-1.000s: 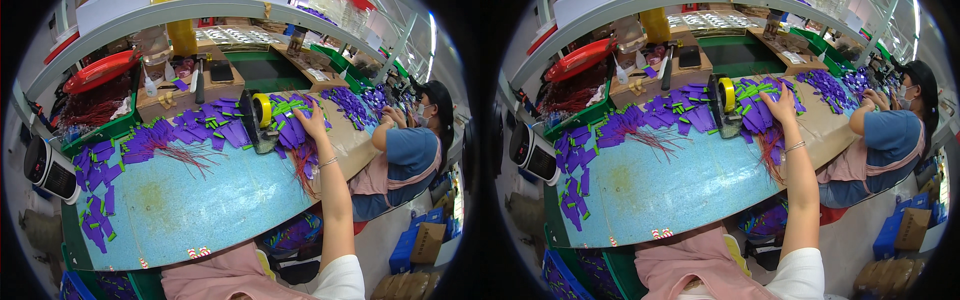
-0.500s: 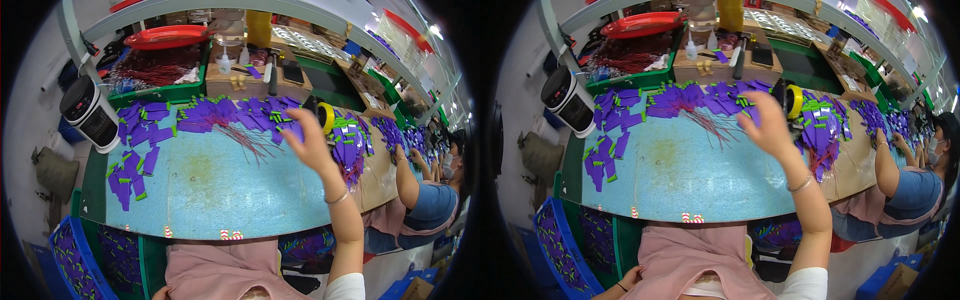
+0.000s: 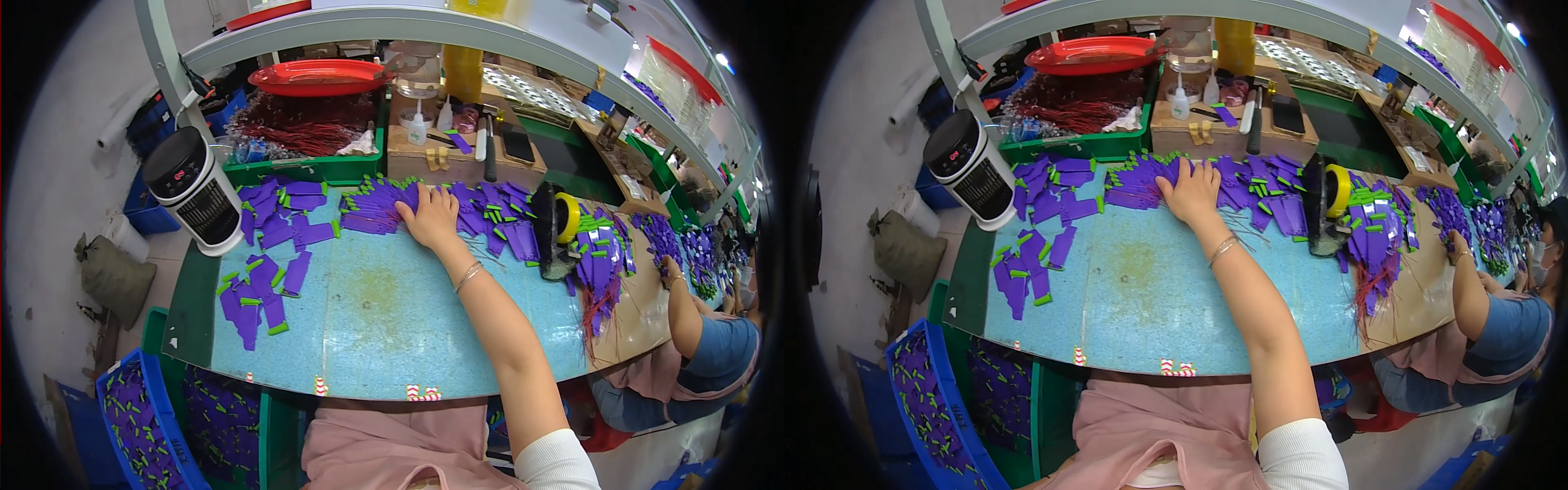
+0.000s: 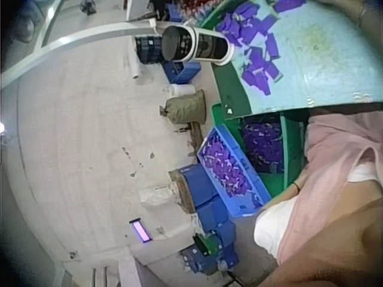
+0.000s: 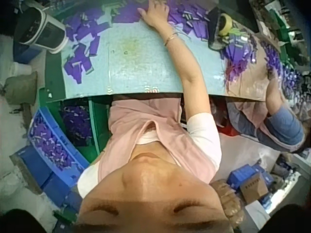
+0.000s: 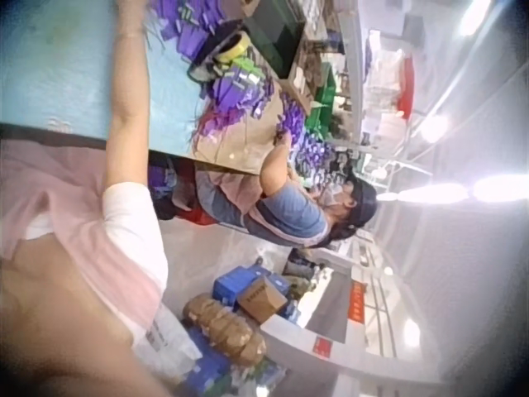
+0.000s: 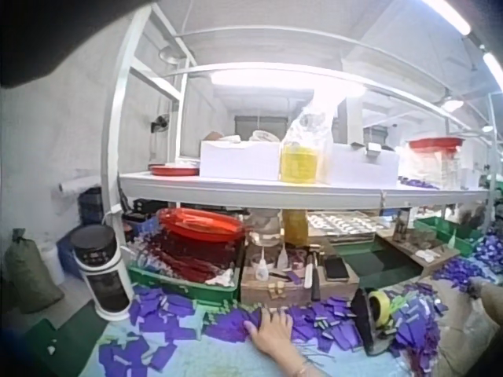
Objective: The person attaches plastic tips to plastic components by hand, aligns and stacks the assembled pieces, applies adhesive from a squeeze bottle onto them, and attaches additional parts.
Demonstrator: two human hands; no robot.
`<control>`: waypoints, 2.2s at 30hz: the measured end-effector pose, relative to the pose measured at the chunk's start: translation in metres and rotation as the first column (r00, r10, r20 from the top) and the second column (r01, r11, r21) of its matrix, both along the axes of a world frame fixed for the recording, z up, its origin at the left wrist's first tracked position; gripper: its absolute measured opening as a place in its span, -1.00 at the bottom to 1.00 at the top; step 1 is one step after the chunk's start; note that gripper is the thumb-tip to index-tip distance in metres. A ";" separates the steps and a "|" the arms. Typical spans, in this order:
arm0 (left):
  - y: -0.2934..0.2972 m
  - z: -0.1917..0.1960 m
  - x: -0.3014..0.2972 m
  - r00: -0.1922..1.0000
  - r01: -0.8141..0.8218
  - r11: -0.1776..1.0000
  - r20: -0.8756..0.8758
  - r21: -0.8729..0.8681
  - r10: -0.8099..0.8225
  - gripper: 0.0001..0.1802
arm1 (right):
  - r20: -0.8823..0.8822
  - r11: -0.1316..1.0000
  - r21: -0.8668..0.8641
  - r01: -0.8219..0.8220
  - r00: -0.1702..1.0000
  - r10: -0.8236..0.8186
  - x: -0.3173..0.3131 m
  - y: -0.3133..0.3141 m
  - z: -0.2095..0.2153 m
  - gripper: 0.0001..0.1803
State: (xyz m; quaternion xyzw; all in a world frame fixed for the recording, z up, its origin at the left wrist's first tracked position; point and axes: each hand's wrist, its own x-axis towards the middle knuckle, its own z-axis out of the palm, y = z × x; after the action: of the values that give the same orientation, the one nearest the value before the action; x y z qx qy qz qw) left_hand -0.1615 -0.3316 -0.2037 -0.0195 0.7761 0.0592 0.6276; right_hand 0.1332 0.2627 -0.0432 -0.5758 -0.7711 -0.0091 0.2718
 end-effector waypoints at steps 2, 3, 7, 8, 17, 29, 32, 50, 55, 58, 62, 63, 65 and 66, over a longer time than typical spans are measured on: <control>0.002 -0.001 -0.007 1.000 -0.002 0.999 0.006 0.039 0.001 -0.67 | 0.002 0.996 -0.089 0.017 1.000 -0.016 -0.016 0.005 0.009 -0.14; 0.003 -0.001 -0.010 1.000 -0.001 0.998 0.011 0.058 0.000 -0.67 | 0.005 0.988 -0.137 0.069 0.998 -0.069 -0.024 0.006 0.014 -0.11; 0.002 -0.004 -0.023 0.999 0.017 0.993 0.040 0.116 -0.021 -0.67 | -0.011 0.976 -0.163 0.147 0.988 -0.151 -0.053 0.004 0.019 -0.03; 0.001 -0.005 -0.023 0.998 0.021 0.992 0.053 0.126 -0.028 -0.67 | -0.029 0.980 -0.136 0.148 0.988 -0.153 -0.058 0.000 0.019 -0.04; -0.005 -0.025 -0.018 0.976 0.072 0.968 0.184 0.240 -0.118 -0.66 | -0.059 0.991 0.091 0.094 0.994 -0.088 -0.059 0.010 -0.003 -0.19; 0.034 0.010 -0.007 0.918 0.090 0.912 0.322 0.401 -0.232 -0.65 | -0.094 0.983 0.182 -0.038 0.994 0.056 -0.044 0.009 -0.010 -0.27; 0.082 0.093 0.017 0.584 0.597 0.580 0.196 0.554 -0.788 -0.63 | -0.078 0.983 0.172 -0.060 0.994 0.075 -0.047 0.003 -0.010 -0.27; 0.425 0.162 0.116 0.371 0.925 -0.125 -0.924 0.358 0.094 0.28 | -0.082 0.950 0.149 -0.275 0.954 0.289 -0.014 -0.074 -0.003 -0.32; 0.405 0.159 0.119 0.485 0.850 -0.241 -0.874 0.469 0.009 0.13 | -0.106 0.913 0.073 -0.402 0.907 0.408 0.006 -0.089 0.001 -0.31; 0.405 0.162 0.126 0.540 0.805 -0.272 -0.841 0.528 -0.036 0.05 | -0.186 0.860 -0.003 -0.510 0.846 0.500 0.009 -0.076 0.010 -0.31; 0.403 0.158 0.119 0.559 0.801 -0.243 -0.829 0.547 -0.024 0.05 | -0.403 0.770 -0.095 -0.631 0.732 0.550 0.008 -0.057 0.022 -0.33; 0.401 0.159 0.115 0.531 0.825 -0.222 -0.847 0.520 -0.011 0.05 | -0.481 0.783 -0.186 -0.594 0.749 0.455 0.017 -0.056 0.026 -0.34; 0.399 0.158 0.107 0.515 0.839 -0.190 -0.857 0.509 -0.021 0.03 | -0.515 0.788 -0.249 -0.564 0.766 0.385 0.039 -0.047 0.018 -0.34; 0.400 0.159 0.107 0.524 0.835 -0.186 -0.851 0.518 -0.022 0.03 | -0.496 0.789 -0.288 -0.543 0.789 0.362 0.056 -0.042 0.010 -0.36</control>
State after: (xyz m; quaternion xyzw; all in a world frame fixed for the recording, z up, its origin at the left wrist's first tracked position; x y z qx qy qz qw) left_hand -0.0542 0.0686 -0.0445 0.7231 0.5937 0.3187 0.1519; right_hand 0.1890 0.2212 -0.0335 -0.4010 -0.7962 0.3445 0.2940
